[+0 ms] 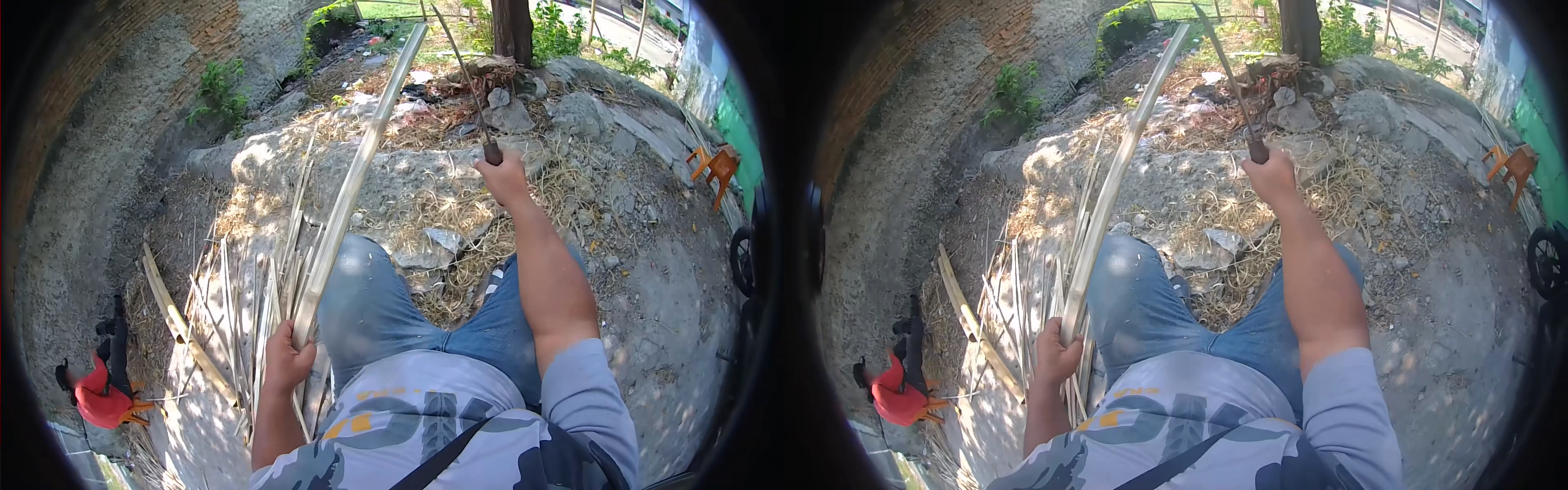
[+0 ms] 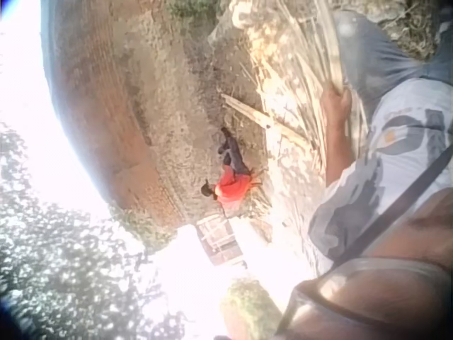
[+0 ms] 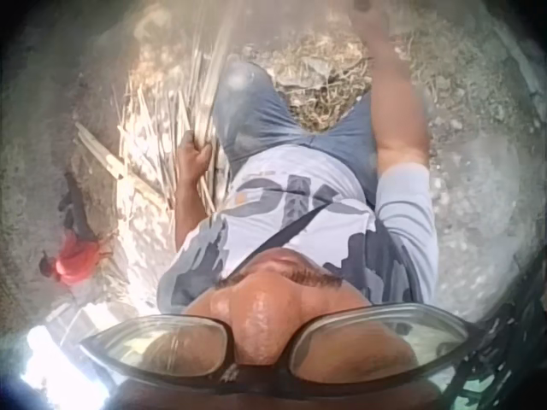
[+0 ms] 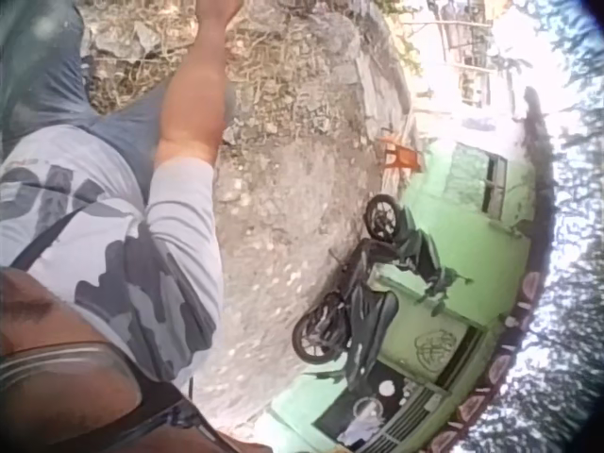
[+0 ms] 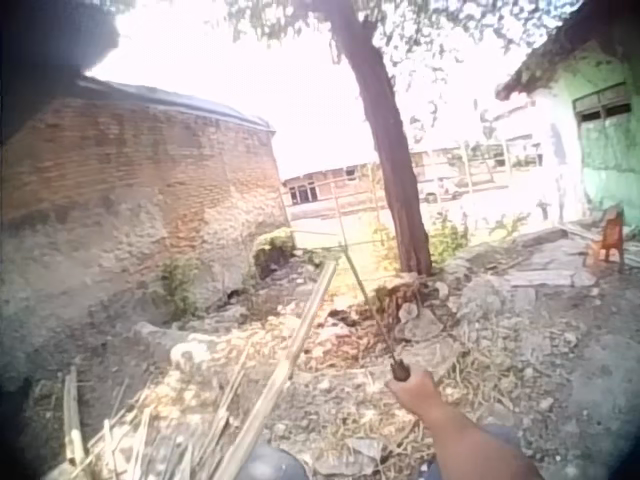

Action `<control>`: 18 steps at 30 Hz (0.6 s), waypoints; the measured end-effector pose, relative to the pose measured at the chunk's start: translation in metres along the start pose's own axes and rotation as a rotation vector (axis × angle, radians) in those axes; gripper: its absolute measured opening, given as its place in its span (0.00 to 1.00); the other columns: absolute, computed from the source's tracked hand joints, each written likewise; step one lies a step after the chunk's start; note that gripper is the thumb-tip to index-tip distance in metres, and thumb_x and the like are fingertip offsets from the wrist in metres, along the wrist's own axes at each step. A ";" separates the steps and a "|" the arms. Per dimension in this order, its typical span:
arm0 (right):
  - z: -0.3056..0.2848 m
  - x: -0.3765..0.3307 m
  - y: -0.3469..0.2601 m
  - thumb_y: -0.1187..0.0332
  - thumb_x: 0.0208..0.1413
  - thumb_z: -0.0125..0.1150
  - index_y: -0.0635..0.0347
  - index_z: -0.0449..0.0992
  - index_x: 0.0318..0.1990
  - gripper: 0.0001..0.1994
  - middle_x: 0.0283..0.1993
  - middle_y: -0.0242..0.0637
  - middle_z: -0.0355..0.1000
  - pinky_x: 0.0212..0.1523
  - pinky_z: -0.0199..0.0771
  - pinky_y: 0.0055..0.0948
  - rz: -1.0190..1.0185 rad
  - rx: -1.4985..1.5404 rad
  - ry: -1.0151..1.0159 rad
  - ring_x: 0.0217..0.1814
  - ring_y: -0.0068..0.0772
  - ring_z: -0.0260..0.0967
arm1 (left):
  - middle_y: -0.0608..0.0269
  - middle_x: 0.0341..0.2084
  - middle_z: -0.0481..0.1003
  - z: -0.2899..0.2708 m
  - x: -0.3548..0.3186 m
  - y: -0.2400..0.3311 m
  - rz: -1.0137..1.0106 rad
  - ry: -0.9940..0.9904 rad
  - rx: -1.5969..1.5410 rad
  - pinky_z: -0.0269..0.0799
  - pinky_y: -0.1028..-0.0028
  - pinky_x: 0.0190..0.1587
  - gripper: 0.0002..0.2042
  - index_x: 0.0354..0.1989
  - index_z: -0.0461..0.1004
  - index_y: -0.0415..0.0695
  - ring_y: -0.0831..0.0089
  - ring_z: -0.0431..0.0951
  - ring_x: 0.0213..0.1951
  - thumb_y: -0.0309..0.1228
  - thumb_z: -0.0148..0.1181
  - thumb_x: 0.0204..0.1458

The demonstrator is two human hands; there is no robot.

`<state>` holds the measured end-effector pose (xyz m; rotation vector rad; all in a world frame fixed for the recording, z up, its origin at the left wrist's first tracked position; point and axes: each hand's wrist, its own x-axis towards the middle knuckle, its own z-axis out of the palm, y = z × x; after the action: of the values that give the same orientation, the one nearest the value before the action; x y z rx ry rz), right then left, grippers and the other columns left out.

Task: The person shaves bamboo strips using a machete while holding the strips by hand.

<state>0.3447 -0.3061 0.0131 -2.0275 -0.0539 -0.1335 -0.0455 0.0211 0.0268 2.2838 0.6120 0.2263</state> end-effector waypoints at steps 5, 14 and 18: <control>-0.002 -0.020 -0.011 0.57 0.53 0.72 0.61 0.79 0.37 0.16 0.29 0.42 0.76 0.37 0.72 0.43 -0.307 -0.074 -0.024 0.31 0.43 0.73 | 0.59 0.26 0.81 0.011 0.005 0.002 0.010 0.006 0.066 0.74 0.71 0.33 0.12 0.43 0.76 0.37 0.77 0.78 0.28 0.25 0.64 0.50; 0.019 -0.061 -0.052 0.65 0.41 0.69 0.49 0.77 0.32 0.09 0.28 0.37 0.78 0.43 0.76 0.42 -1.050 -0.636 -0.246 0.34 0.45 0.79 | 0.60 0.24 0.81 0.030 0.010 0.001 0.074 0.032 -0.040 0.74 0.71 0.32 0.12 0.42 0.77 0.37 0.78 0.78 0.27 0.26 0.64 0.49; 0.015 -0.055 -0.041 0.65 0.40 0.69 0.48 0.77 0.32 0.10 0.28 0.36 0.77 0.44 0.75 0.42 -1.029 -0.636 -0.245 0.33 0.46 0.78 | 0.63 0.31 0.82 0.015 -0.002 -0.014 -0.009 -0.096 -0.187 0.75 0.73 0.35 0.11 0.44 0.76 0.38 0.78 0.79 0.32 0.23 0.64 0.52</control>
<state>0.2868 -0.2729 0.0365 -2.4295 -1.3567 -0.6005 -0.0473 0.0193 0.0062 2.0979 0.5288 0.1615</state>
